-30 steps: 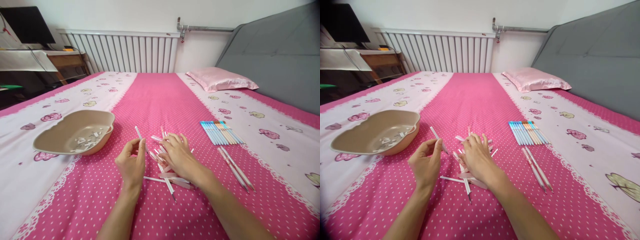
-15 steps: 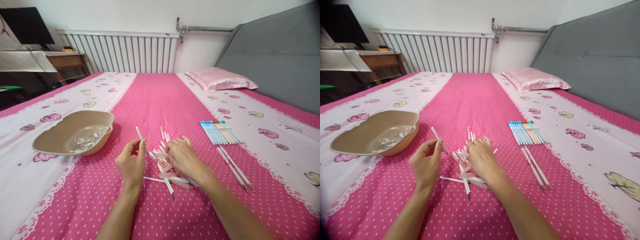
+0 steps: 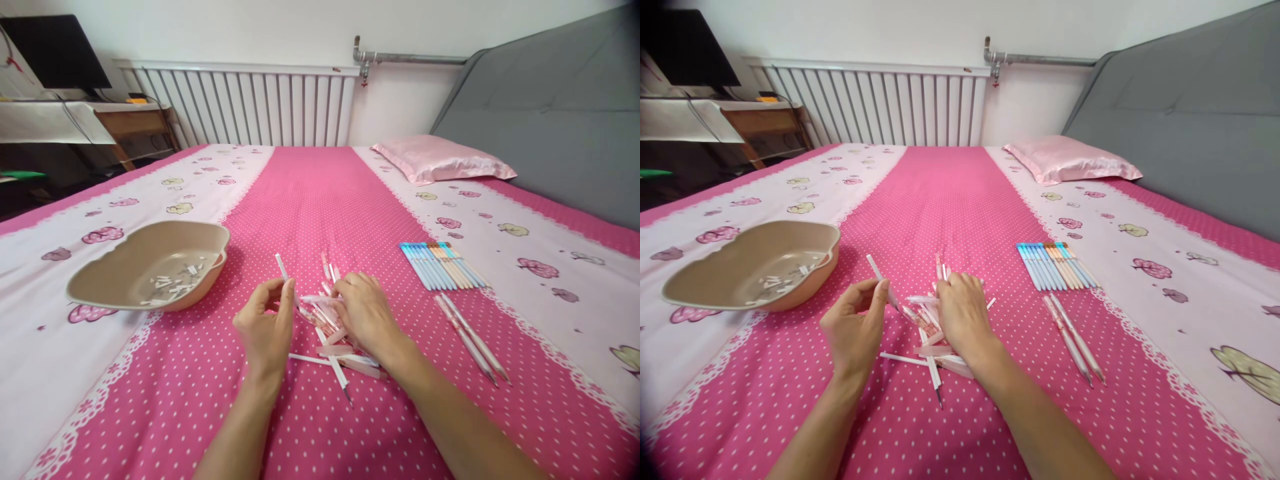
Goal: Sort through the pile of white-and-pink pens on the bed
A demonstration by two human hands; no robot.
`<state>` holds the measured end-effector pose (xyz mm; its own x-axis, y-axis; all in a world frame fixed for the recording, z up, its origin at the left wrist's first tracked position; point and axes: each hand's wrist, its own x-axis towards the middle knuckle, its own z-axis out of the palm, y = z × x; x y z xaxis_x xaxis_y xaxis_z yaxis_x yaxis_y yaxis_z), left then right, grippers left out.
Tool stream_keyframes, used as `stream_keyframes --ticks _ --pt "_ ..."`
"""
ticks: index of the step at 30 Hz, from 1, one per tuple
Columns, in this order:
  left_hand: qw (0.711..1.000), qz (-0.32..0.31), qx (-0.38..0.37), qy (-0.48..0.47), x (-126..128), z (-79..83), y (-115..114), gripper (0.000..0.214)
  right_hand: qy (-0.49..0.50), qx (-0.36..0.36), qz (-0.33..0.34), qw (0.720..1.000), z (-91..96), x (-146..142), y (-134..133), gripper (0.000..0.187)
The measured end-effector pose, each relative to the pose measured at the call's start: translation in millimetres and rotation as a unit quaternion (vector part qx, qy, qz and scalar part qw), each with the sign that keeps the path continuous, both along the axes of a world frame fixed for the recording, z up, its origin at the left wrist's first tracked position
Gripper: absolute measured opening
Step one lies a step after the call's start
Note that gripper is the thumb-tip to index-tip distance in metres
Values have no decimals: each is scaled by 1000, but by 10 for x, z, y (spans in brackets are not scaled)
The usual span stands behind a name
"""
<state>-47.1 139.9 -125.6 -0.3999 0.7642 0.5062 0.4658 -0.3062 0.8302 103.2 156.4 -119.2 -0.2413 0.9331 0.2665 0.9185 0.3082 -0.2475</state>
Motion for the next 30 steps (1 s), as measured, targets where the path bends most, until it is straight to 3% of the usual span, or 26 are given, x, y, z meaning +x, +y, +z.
stream_keyframes --ticks 3,6,12,16,21,30 --pt "1000 0 -1 11 1 -3 -3 19 110 9 -4 994 48 29 29 8" --pt "1000 -11 -5 24 9 0 -9 18 271 13 5 962 82 70 53 8" --pt "996 -63 -5 67 44 -9 -19 16 576 -32 -1 817 136 130 86 21" --pt "989 -118 -6 86 69 -22 -28 15 638 -17 -6 770 204 164 82 20" --pt "978 -178 -19 112 97 -45 -35 15 639 14 12 769 280 183 41 15" --pt "968 -207 -28 137 106 -57 -29 18 550 24 61 833 369 163 -65 13"
